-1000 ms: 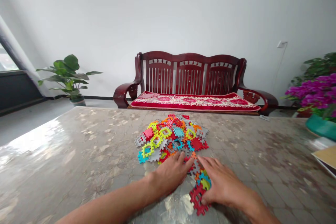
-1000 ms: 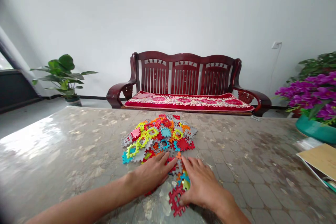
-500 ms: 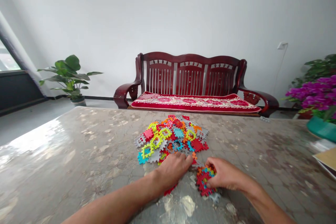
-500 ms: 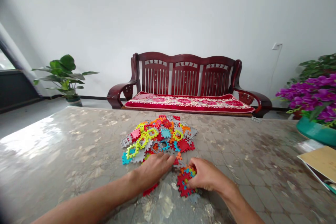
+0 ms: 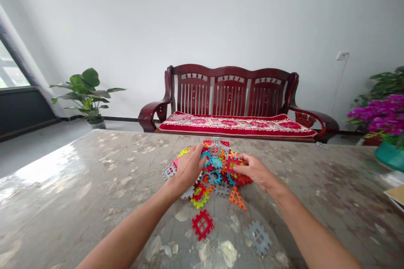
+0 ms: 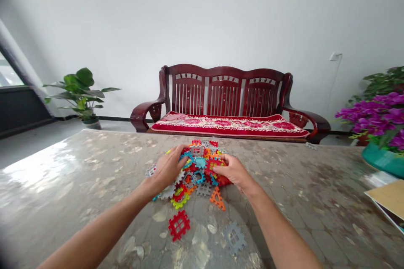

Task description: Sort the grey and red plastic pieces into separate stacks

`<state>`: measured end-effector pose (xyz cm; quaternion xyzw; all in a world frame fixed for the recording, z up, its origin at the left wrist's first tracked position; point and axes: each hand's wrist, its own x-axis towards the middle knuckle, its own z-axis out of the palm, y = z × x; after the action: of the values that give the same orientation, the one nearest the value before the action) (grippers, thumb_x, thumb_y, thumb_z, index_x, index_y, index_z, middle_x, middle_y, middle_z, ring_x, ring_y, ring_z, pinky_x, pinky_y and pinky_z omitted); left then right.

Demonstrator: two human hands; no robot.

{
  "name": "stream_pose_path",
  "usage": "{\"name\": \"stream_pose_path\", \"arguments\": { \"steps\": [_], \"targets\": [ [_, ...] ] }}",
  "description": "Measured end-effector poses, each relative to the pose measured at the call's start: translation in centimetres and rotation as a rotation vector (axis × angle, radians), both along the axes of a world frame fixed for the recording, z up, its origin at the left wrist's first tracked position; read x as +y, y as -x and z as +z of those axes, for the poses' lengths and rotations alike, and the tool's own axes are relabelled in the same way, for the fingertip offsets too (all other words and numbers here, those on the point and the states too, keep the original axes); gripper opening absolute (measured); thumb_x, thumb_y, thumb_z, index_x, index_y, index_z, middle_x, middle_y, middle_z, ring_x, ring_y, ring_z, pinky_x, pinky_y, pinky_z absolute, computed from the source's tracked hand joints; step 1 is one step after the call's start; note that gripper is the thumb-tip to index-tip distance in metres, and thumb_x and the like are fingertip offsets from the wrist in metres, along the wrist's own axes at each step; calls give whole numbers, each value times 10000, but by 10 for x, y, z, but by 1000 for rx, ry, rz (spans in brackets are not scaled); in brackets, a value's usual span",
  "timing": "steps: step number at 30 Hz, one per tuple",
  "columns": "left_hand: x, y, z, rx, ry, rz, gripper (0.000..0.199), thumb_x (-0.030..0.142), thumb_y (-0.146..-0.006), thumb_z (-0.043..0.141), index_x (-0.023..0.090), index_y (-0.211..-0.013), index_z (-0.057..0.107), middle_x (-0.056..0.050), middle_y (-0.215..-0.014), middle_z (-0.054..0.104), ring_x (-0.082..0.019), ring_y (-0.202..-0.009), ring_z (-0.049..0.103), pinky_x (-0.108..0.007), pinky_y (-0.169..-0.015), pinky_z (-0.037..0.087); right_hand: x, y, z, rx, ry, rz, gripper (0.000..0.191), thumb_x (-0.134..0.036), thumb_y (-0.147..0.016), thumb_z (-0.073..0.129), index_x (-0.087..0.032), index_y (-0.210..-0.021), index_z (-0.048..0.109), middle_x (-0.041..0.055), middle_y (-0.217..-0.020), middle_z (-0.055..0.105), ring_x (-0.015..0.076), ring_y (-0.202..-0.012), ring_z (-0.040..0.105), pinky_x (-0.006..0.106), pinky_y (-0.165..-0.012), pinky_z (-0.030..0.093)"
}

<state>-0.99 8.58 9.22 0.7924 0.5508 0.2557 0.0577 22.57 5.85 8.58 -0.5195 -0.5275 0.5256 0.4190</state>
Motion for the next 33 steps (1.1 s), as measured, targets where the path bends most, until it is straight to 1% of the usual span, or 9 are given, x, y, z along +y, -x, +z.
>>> {"name": "stream_pose_path", "arguments": {
  "steps": [5,8,11,16,18,20,23,28,33],
  "targets": [
    [32,9,-3,-69,33,-4,404,215,-871,557,246,-1272,519,-80,-1209,660,-234,-1121,614,-347,-952,459,42,29,4,36,-94,34,415,-325,-632,750,-189,-1009,645,35,-939,744,216,-793,698,356,-760,561],
    [39,15,-6,-67,56,21,444,209,-851,582,231,-1290,522,-85,-1164,663,-222,-1095,620,-342,-960,461,60,33,-2,-110,-197,2,382,-276,-635,719,-187,-1003,666,30,-933,738,213,-834,680,355,-804,540],
    [33,20,-10,-58,8,39,399,229,-871,572,244,-1268,537,-72,-1158,640,-215,-1087,618,-347,-954,459,64,28,-10,-272,-293,-99,379,-248,-661,682,-195,-1036,678,33,-948,731,213,-888,663,354,-848,518],
    [-6,24,-20,-14,-89,-99,214,315,-919,531,246,-1106,609,-52,-1096,634,-212,-1057,605,-324,-912,457,33,9,-19,-503,-421,-255,275,-273,-723,634,-221,-986,698,38,-930,722,199,-898,650,320,-834,493],
    [-28,24,-26,25,3,-209,150,331,-913,540,241,-991,632,-31,-1011,652,-188,-959,626,-282,-832,471,9,3,-19,-619,-395,-223,172,-272,-742,610,-223,-881,699,34,-862,717,190,-830,651,300,-772,478],
    [-50,24,-33,110,112,-299,122,340,-879,583,237,-917,637,-15,-943,656,-173,-869,633,-257,-753,473,-15,1,-20,-776,-303,-107,102,-296,-752,611,-222,-780,677,21,-785,704,177,-725,635,280,-669,439],
    [-73,22,-40,275,198,-369,262,418,-765,698,230,-937,637,-27,-973,657,-210,-900,629,-280,-759,484,-43,5,-22,-1043,-206,-14,176,-391,-751,643,-215,-756,653,34,-792,697,200,-746,634,286,-645,390],
    [-87,16,-37,451,313,-339,356,410,-702,726,201,-978,641,-85,-1078,648,-268,-974,623,-331,-775,508,-59,20,-28,-1263,-140,45,286,-415,-739,657,-172,-889,647,119,-1010,679,270,-916,643,310,-694,383],
    [-88,15,-29,439,392,-315,380,381,-696,729,195,-1004,610,-87,-1108,645,-268,-998,611,-324,-770,487,-57,22,-33,-1235,-124,68,175,-309,-755,625,-173,-864,613,109,-992,669,245,-892,632,295,-662,351]
  ]
}}
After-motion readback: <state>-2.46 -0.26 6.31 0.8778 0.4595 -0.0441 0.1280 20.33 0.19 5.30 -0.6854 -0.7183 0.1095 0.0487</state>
